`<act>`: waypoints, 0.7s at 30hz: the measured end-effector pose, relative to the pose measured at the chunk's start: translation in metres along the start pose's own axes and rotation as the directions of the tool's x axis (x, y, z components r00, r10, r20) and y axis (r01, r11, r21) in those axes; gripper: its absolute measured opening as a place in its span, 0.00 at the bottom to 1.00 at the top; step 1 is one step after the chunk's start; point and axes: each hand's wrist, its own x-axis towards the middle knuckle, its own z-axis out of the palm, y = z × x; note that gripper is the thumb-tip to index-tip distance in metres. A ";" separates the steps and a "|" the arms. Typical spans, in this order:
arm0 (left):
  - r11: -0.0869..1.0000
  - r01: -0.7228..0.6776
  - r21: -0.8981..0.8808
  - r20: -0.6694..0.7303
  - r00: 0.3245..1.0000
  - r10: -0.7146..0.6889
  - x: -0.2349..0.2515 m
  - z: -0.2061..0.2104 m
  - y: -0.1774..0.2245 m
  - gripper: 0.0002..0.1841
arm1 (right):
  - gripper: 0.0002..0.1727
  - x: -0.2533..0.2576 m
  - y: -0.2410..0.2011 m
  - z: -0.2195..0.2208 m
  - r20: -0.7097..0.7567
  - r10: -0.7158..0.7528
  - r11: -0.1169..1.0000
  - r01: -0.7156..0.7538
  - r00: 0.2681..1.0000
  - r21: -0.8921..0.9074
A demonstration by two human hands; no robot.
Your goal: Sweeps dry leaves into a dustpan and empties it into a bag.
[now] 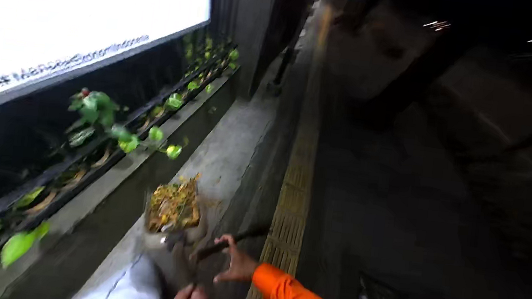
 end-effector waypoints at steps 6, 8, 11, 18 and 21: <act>0.974 -0.062 -0.217 -0.296 0.955 -0.005 -0.053 0.127 -0.082 0.05 | 0.69 -0.032 -0.029 0.112 -0.584 -0.011 0.970 0.151 0.812 0.191; 0.992 0.041 -0.117 -0.193 0.979 -0.063 -0.072 0.139 -0.093 0.06 | 0.50 -0.035 -0.024 0.117 -0.754 -0.111 0.908 0.375 0.647 0.188; 0.923 0.153 0.354 0.094 0.976 -0.198 -0.092 0.107 -0.067 0.23 | 0.12 -0.040 -0.028 0.097 -0.833 -0.080 0.680 0.641 0.547 0.355; 0.455 0.423 0.783 -0.615 0.418 0.669 -0.074 -0.274 0.134 0.44 | 0.13 -0.096 -0.054 0.046 -0.735 0.011 0.570 0.600 0.678 0.561; 0.572 0.497 0.652 -0.738 0.245 0.628 -0.036 -0.385 0.183 0.60 | 0.18 -0.115 -0.075 0.030 -0.593 -0.102 0.579 0.533 0.799 0.617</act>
